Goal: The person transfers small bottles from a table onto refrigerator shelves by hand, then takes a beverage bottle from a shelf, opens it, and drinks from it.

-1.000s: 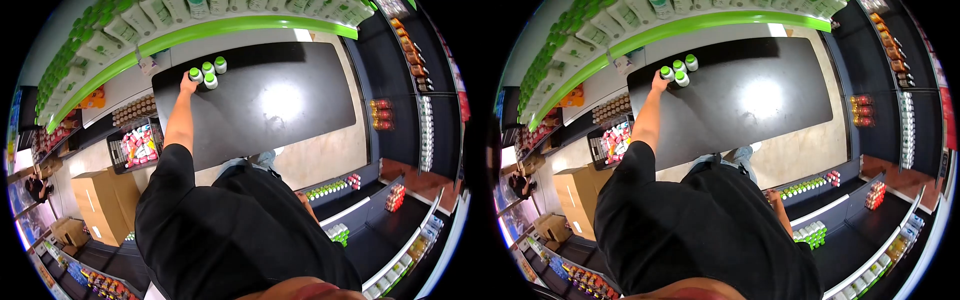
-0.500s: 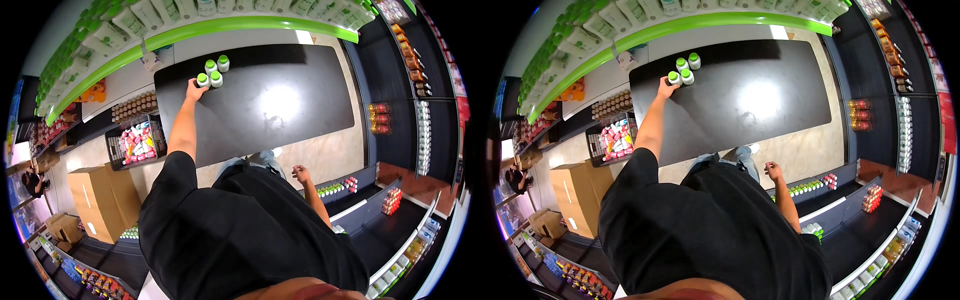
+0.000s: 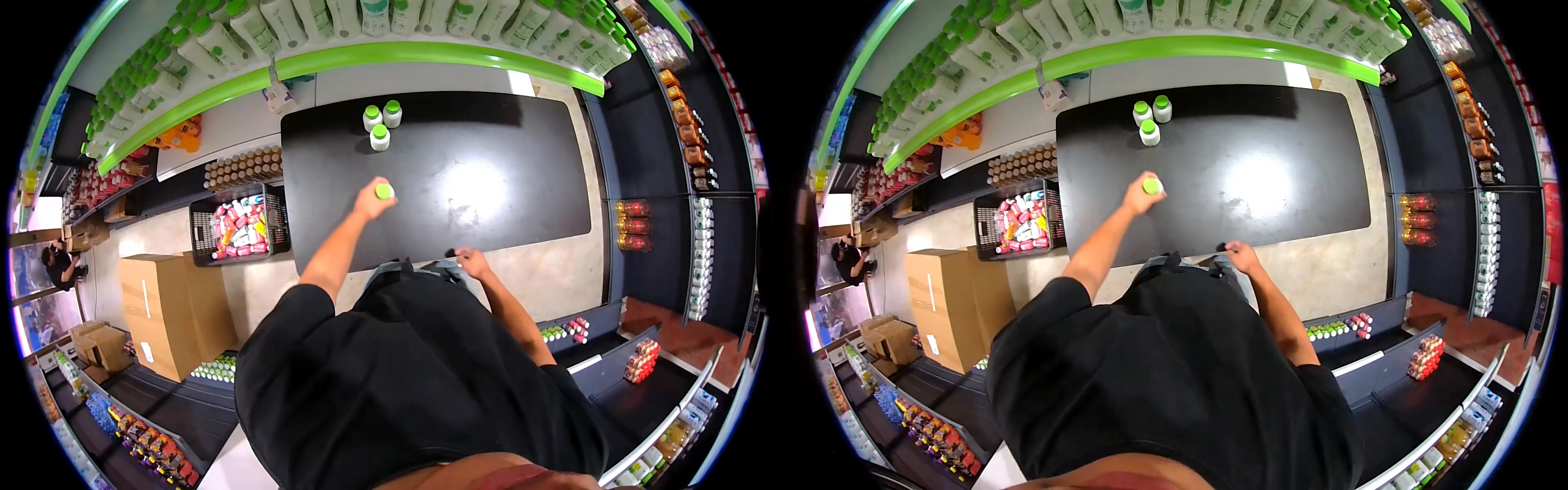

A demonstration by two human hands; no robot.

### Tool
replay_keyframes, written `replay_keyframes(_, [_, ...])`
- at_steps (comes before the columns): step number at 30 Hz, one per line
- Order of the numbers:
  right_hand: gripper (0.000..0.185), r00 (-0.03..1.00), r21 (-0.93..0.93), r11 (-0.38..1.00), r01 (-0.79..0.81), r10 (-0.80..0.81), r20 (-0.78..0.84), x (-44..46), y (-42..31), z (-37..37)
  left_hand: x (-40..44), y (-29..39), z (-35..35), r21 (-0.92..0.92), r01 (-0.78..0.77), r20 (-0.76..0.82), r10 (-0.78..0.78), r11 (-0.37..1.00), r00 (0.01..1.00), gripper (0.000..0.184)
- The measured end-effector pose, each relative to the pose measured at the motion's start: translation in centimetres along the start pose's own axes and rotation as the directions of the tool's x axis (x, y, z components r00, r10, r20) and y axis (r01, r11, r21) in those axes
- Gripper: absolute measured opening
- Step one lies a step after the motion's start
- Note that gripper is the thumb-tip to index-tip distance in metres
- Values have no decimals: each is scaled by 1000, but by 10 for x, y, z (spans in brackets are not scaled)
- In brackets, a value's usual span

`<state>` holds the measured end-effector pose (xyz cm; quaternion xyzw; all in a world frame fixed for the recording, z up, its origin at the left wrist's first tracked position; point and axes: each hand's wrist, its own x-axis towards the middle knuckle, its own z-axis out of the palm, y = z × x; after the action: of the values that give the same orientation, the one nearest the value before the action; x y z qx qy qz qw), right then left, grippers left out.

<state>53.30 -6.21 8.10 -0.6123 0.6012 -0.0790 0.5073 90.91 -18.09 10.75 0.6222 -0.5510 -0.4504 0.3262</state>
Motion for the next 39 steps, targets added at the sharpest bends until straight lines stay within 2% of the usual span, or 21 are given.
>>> replay_keyframes(2, [36,977,-128,979,161,-177,-120,11,-55,8,-34,11,25,14,0,113,-1,1000,994,50])
replay_keyframes(4, [37,988,12,988,151,-151,-22,5,-135,2,-60,26,45,90,-73,236,50,993,970,49])
replay_keyframes(6, [42,962,-54,962,269,-266,60,6,-173,5,-73,16,75,25,-160,338,142,987,930,45])
replay_keyframes(7, [44,918,-303,869,392,-393,62,13,-170,14,-77,9,85,70,-248,347,210,966,914,43])
replay_keyframes(8, [45,930,-399,841,365,-348,115,7,-178,13,-79,4,93,112,-336,361,276,935,891,41])
replay_keyframes(10, [42,944,-431,840,328,-312,111,1,-180,12,-82,18,91,176,-280,416,187,944,890,41])
replay_keyframes(13, [43,952,-453,842,293,-303,52,-4,-173,13,-82,46,84,237,-300,504,148,924,851,46])
replay_keyframes(16, [44,971,-443,875,196,-236,-36,-9,-163,10,-82,54,91,243,-348,492,194,906,849,49])
replay_keyframes(17, [44,980,-392,908,147,-186,-64,-13,-157,7,-85,53,98,286,-355,441,207,890,873,48])
replay_keyframes(19, [46,990,-278,959,47,-83,-117,-16,-130,3,-84,55,107,324,-390,571,151,862,807,46])
replay_keyframes(20, [45,994,-191,981,37,-55,-91,-19,-113,1,-81,58,112,342,-414,629,121,844,768,46])
replay_keyframes(21, [44,997,-103,994,26,-33,-63,-20,-81,7,-80,54,119,310,-507,713,156,804,684,45])
replay_keyframes(22, [43,999,-16,1000,17,-18,-37,-24,-62,7,-82,44,131,268,-509,763,143,818,631,47])
replay_keyframes(24, [42,989,72,987,-144,142,36,-54,-61,-10,-79,12,166,219,-539,839,125,813,530,47])
replay_keyframes(29, [43,987,279,960,-38,80,-141,-63,27,-8,-80,93,213,269,-642,898,53,718,436,42])
replay_keyframes(30, [43,990,287,954,-85,113,-82,-73,31,-27,-81,102,228,270,-660,904,51,702,424,42])
replay_keyframes(32, [43,985,303,937,-173,170,35,-97,34,-71,-87,133,254,228,-605,927,21,763,375,42])
replay_keyframes(33, [44,987,298,941,-159,151,51,-101,48,-83,-87,150,269,208,-579,938,8,788,348,41])
replay_keyframes(36, [43,980,424,887,-185,199,11,-124,89,-108,-93,179,317,196,-593,950,0,781,313,40])
replay_keyframes(37, [43,976,444,876,-188,218,-17,-134,101,-115,-90,178,339,251,-583,950,-80,773,302,38])
replay_keyframes(39, [40,963,517,834,-192,262,-65,-160,129,-131,-82,172,387,151,-584,978,-37,798,203,38])
